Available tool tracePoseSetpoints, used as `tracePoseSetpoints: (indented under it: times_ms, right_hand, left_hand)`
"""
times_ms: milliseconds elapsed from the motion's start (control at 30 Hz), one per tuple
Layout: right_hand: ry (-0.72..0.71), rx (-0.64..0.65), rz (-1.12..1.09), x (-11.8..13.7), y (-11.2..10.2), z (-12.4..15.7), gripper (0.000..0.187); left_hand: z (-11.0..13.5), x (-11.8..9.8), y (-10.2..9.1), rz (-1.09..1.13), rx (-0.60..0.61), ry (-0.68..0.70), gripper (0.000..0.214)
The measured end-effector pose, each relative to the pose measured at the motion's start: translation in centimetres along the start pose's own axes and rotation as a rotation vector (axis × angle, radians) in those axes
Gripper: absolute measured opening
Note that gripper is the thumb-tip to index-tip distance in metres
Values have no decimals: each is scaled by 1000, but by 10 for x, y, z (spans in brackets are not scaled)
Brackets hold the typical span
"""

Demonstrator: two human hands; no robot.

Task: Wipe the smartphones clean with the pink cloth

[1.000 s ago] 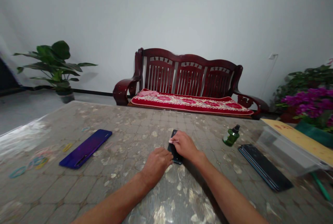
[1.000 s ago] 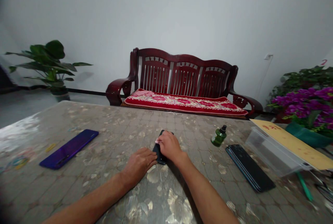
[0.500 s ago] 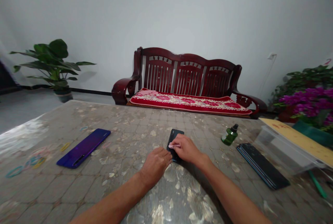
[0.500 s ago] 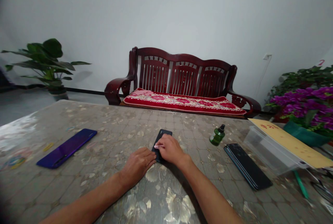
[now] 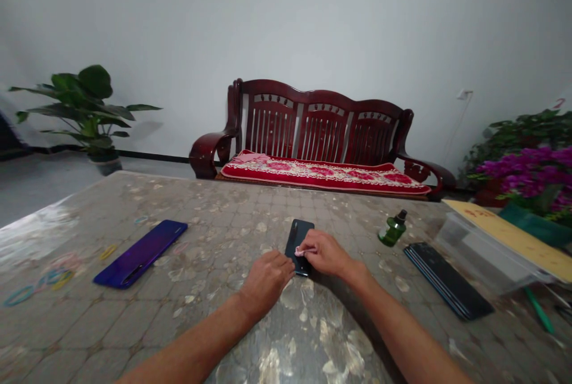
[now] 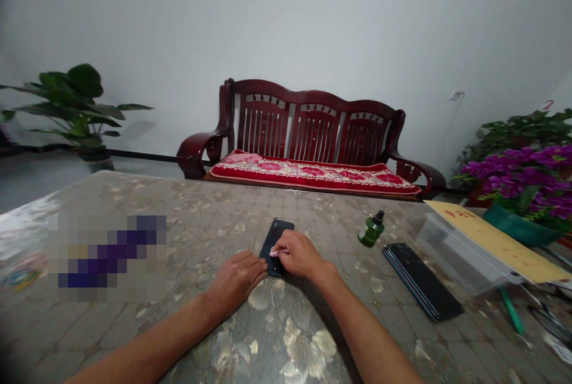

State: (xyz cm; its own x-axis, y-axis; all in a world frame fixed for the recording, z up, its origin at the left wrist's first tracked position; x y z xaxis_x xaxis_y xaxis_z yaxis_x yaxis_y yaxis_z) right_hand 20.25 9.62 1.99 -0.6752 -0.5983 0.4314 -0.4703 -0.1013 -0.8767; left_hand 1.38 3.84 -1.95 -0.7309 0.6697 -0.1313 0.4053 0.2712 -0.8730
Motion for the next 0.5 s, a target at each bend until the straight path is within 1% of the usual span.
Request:
tracePoseSetpoints:
  times_ms: [67,167,267,333,433,500]
  right_hand:
    - [3,10,-7,-1,-2,4,22]
    - [66,-45,37,-7,-6,0,23]
    - [116,-90,88,-11,-8,-7,23]
    - [108,-68,78,-10,-7,-6,21]
    - [51,6,-3,-6,-6,4,17]
    - [33,28,-33,-5,-5,9,15]
  left_hand:
    - [-1,-1,-1,-25,30,3,20]
    - [-3,-2,-2,-49,71,6,18]
    - [-4,-2,-3,-67,82,3,17]
    - [-4,-2,-3,-75,80,1,16]
    - [-4,-2,-3,-71,86,12,13]
    - [-4,-2,-3,-70,84,19,12]
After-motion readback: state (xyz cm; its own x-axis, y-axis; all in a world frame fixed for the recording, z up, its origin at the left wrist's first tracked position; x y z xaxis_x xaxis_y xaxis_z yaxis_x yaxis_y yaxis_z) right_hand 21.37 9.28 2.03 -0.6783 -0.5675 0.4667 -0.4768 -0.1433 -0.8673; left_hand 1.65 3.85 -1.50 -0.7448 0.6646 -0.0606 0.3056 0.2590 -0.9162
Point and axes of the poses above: each hand's wrist, its own z-axis away from the middle knuckle, its own y-axis out of the palm, x = y × z, the point moved 1 cm from there along -z, towards the middle knuckle
